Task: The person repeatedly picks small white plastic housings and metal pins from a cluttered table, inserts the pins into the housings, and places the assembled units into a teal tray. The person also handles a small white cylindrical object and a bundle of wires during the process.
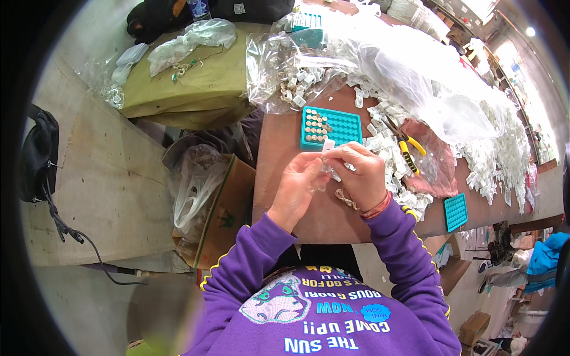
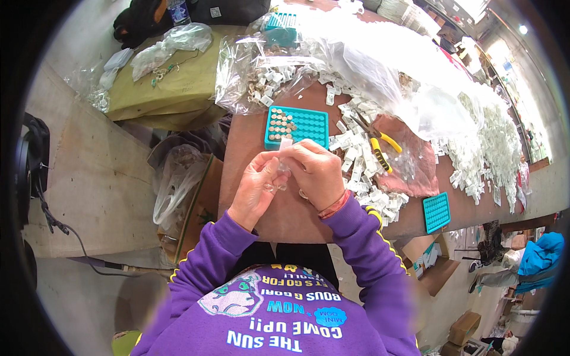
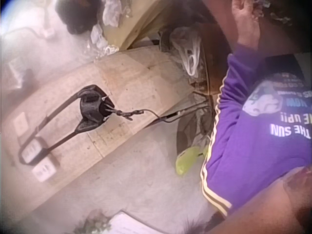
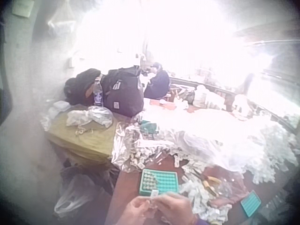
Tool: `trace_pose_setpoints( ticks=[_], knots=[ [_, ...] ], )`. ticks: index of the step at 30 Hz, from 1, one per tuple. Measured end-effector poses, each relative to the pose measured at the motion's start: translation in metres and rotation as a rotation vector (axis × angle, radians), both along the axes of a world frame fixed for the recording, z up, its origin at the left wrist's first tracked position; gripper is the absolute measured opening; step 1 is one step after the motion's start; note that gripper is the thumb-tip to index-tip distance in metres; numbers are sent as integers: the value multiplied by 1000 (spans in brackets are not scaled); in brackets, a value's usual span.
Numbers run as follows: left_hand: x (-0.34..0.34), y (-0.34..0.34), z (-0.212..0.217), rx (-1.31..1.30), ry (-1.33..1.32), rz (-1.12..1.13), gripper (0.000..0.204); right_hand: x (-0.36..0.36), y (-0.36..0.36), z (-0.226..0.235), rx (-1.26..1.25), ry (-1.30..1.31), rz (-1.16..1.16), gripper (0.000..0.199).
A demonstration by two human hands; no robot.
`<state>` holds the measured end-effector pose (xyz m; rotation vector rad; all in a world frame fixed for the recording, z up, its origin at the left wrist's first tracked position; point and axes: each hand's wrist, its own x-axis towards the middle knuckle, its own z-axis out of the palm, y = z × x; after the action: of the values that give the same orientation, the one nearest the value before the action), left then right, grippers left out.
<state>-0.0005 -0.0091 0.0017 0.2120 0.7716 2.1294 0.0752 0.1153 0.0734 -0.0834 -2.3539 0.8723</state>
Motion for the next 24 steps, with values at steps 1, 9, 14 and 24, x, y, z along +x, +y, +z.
trace_pose_setpoints(
  ticks=[1,9,14,24],
  knots=[
    [-1,-1,0,-3,-11,-10,18,-1,0,-2,22,1,10,18],
    [-1,1,-1,33,-95,66,18,-2,1,-12,457,147,85,33],
    [-3,1,0,-25,-146,102,18,-33,38,-15,113,-169,-245,19],
    [-2,1,5,-15,-163,85,16,-59,51,-46,270,-166,-277,12]
  ],
)
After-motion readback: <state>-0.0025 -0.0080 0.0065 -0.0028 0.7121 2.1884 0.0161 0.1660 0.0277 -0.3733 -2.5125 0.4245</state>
